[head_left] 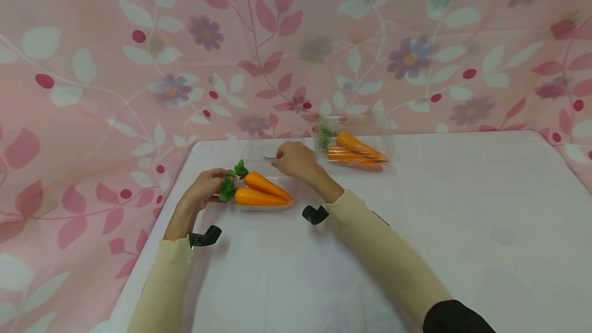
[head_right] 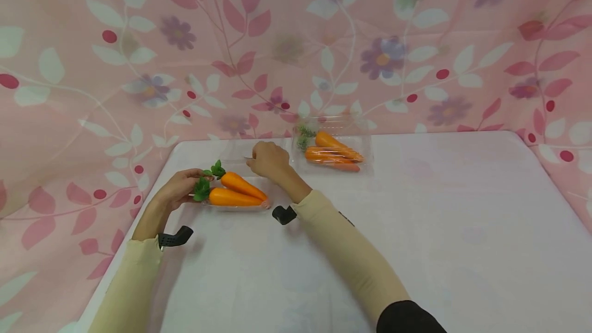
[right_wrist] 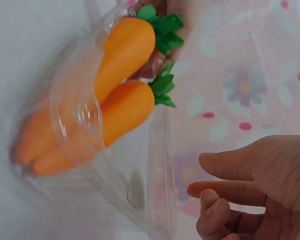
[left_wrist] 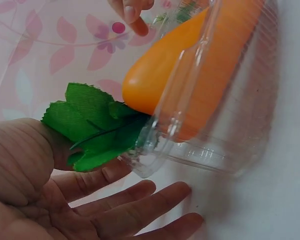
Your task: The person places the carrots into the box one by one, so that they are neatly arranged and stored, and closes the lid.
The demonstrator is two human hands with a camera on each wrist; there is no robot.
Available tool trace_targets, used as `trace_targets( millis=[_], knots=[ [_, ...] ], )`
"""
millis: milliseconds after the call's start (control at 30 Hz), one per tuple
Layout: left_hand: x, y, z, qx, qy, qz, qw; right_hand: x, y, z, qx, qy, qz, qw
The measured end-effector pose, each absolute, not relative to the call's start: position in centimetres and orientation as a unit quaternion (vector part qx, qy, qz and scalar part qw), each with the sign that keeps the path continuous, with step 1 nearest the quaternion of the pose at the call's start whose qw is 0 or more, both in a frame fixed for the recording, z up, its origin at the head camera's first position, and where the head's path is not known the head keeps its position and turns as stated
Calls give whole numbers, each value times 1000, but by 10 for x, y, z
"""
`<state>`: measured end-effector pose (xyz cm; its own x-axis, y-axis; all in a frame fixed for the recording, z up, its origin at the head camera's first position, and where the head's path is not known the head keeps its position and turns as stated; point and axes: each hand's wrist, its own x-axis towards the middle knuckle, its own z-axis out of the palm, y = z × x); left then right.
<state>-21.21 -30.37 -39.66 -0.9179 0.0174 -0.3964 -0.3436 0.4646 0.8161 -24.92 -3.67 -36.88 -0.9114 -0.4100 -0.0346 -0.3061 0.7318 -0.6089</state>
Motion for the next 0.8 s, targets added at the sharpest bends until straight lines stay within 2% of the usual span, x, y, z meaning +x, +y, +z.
trace_targets(
  millis=[300,567,800],
  knots=[
    [-231,-306,-389,-96,860,464,190,-261,-25,-363,-151,958,-243,20],
    [-263,-300,-379,-73,866,437,232,-270,-33,-365,-118,988,-104,11],
    [-279,-292,-379,-97,846,458,254,-272,-49,-365,-105,994,15,3]
  ],
)
